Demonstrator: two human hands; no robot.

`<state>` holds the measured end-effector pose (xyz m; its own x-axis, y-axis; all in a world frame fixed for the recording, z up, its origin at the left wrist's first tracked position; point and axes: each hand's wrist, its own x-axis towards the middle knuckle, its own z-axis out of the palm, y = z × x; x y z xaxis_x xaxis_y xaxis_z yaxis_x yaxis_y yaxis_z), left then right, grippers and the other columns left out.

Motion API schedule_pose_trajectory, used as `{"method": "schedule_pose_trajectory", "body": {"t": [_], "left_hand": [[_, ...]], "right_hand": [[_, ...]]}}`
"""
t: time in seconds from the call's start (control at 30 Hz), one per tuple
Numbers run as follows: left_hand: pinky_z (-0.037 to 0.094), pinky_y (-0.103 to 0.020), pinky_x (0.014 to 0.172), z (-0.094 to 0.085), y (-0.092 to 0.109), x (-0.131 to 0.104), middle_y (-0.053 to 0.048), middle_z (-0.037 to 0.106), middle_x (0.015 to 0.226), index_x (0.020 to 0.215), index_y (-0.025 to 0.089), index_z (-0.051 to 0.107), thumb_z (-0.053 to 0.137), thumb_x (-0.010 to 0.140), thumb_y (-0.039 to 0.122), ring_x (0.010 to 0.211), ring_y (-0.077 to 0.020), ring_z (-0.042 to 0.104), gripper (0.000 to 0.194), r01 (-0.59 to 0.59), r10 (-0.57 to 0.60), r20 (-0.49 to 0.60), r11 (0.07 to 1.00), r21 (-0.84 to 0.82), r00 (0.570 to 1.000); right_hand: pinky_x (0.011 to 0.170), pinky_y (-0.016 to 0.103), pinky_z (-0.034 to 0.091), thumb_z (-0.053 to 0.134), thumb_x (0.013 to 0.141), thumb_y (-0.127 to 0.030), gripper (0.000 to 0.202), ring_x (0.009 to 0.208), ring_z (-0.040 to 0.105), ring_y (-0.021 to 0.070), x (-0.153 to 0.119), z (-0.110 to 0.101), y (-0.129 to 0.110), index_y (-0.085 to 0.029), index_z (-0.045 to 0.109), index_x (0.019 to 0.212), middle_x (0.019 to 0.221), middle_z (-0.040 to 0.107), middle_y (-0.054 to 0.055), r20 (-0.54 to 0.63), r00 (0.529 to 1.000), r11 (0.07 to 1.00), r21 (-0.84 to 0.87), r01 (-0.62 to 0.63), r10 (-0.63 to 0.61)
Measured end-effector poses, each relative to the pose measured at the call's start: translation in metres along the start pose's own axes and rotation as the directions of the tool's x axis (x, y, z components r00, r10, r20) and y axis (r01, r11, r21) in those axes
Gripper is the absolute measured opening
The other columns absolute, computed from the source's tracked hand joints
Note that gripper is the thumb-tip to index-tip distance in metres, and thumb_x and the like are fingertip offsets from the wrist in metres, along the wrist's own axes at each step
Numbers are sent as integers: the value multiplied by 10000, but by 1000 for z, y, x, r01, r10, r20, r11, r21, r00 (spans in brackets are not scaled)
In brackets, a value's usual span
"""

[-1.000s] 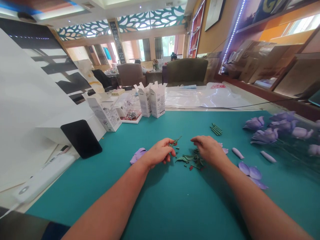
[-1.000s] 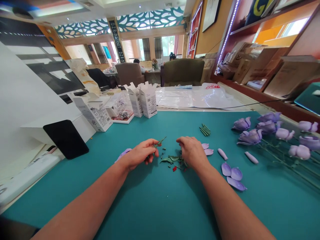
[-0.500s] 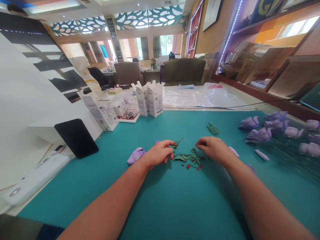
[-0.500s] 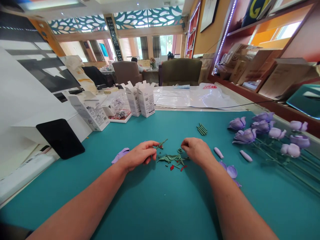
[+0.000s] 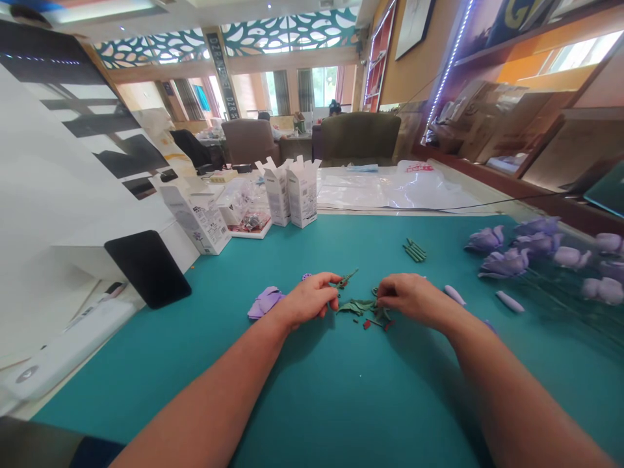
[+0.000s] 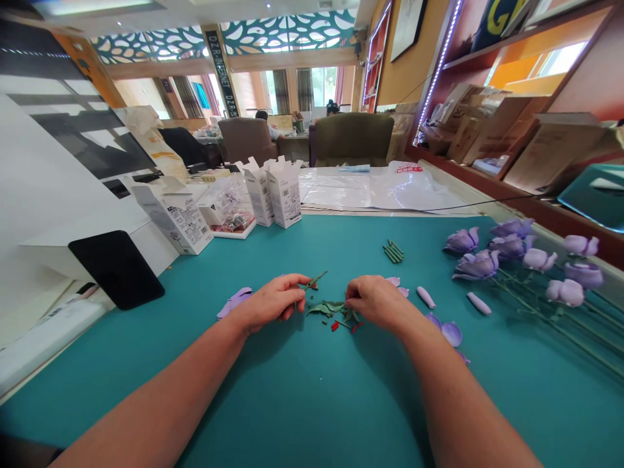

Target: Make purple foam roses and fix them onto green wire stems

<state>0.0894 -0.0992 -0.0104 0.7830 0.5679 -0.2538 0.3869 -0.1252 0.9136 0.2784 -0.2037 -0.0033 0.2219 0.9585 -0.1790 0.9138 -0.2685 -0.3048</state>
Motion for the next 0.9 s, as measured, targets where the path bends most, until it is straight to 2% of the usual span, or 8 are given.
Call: {"method": "schedule_pose_trajectory", "body": {"t": [0.1,0.2,0.3,0.4,0.63,0.77,0.83,0.9], "left_hand": [[335,-192,461,0,0,0,29,575,691,1195,158,517,455,752,235,456,-59,409,454,1,-1,2,1000,8,1000],[334,-192,459,0,1,0,29,575,689,1187,160,522,452,757,236,455,-59,411,442,2,-2,0,1000,12,1000],[332,-186,454,0,1,0,30,569,679,1178,153,526,447,765,233,451,-56,406,428,-9,9,1,1000,14,1000],[333,-180,455,1,2,-1,28,565,679,1182,140,520,442,780,240,451,-54,403,422,-15,15,-2,1000,14,1000],[355,-195,488,0,4,-5,46,507,594,1218,147,520,411,825,302,451,-72,400,436,-43,47,-34,993,114,998],[383,-215,525,-1,5,-5,36,505,592,1218,174,538,393,822,273,481,-96,435,433,-68,78,-41,977,202,996],[400,-225,555,0,5,-5,14,568,672,1184,184,553,394,804,238,518,-104,475,416,-69,88,-60,962,263,994],[413,-234,602,0,5,-5,-15,631,810,1117,191,577,398,776,198,595,-118,525,385,-77,111,-81,935,345,991]], "right_hand": [[509,243,313,549,719,-181,168,625,589,156,-3,3,-12,-232,709,710,694,693,19,86,996,999,-37,25,-21],[523,257,322,589,723,-226,135,668,620,192,-2,11,-20,-225,723,730,737,708,53,111,993,987,-157,43,-26],[567,283,356,606,742,-270,148,764,646,249,-1,17,-26,-215,735,790,825,717,100,79,997,954,-296,49,-27],[602,298,385,579,766,-250,170,792,655,265,-1,22,-30,-207,737,813,831,716,118,65,997,926,-370,70,-50],[594,277,367,597,706,-226,135,795,638,241,-3,26,-35,-206,717,761,836,701,110,6,999,930,-365,44,-45],[573,256,332,517,695,-143,132,740,583,182,-4,17,-30,-188,639,672,748,662,63,-115,986,978,-187,95,-118],[551,244,322,487,702,-151,122,658,542,144,-4,11,-24,-197,592,659,687,628,19,-203,977,998,4,66,-64],[524,235,322,494,697,-194,75,588,502,121,-3,7,-18,-204,547,645,628,588,-15,-273,962,975,219,33,29]]}}
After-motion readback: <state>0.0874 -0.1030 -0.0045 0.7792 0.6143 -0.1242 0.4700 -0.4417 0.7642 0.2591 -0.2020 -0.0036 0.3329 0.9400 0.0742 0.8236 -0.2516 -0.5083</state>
